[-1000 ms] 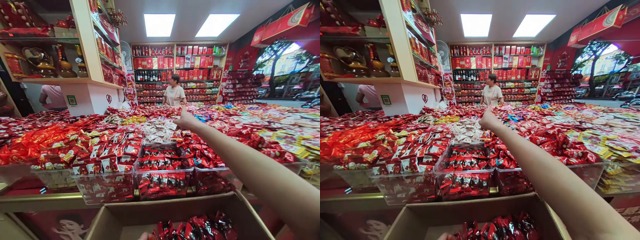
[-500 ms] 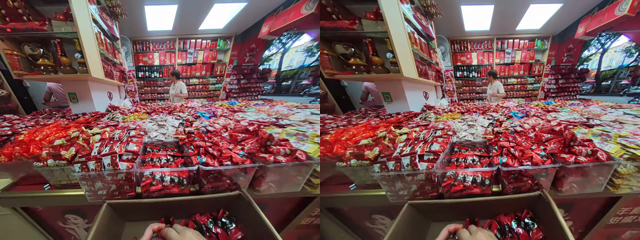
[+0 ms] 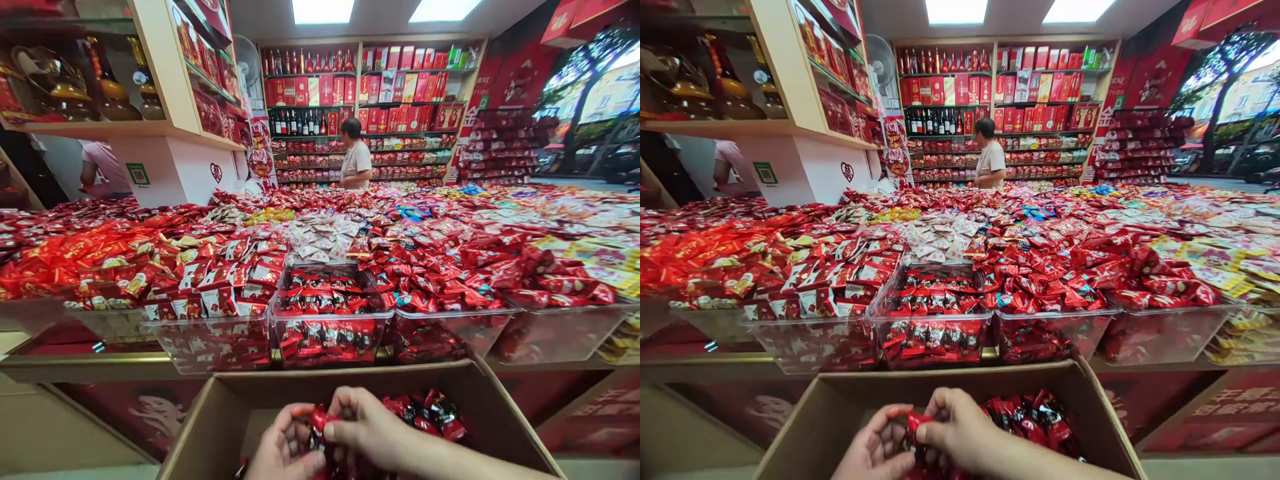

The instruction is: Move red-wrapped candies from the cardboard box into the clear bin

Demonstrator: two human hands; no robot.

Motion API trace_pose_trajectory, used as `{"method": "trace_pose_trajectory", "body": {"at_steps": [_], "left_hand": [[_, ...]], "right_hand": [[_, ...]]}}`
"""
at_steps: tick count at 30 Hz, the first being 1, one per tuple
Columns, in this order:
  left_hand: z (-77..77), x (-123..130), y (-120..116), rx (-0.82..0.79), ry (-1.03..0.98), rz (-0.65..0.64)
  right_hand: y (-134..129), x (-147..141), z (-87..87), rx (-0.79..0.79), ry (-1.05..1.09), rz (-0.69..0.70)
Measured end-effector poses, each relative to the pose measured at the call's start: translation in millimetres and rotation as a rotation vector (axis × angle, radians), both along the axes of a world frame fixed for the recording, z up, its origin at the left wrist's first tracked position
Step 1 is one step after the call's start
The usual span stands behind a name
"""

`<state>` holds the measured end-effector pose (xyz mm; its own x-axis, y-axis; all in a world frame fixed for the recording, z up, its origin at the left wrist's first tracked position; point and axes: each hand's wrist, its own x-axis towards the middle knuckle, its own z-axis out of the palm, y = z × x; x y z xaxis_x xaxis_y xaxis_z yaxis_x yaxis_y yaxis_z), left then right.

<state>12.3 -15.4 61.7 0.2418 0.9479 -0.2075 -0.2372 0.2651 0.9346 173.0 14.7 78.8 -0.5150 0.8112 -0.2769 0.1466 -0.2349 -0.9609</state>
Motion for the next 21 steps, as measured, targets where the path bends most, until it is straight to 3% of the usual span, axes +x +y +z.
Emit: {"method": "trace_pose_trajectory", "body": {"at_steps": [6,11,16,21], "left_hand": [[21.4,1,-4,0.035,0.142,0.151],[20.6,-2,-4,0.053,0.111,0.133],[19.0,-2,-5,0.071,0.133,0.113],[15.5,-4,-3,0.064,0.12,0.046]], "right_hand": [[1,4,14.8,-0.124,0.155,-0.059],[0,5,13.1,-0.156,0.184,-0.043],[-1,1,9.0,-0.057,0.16,0.032],[-1,-3,9.1,-0.022,0.155,-0.024]]}}
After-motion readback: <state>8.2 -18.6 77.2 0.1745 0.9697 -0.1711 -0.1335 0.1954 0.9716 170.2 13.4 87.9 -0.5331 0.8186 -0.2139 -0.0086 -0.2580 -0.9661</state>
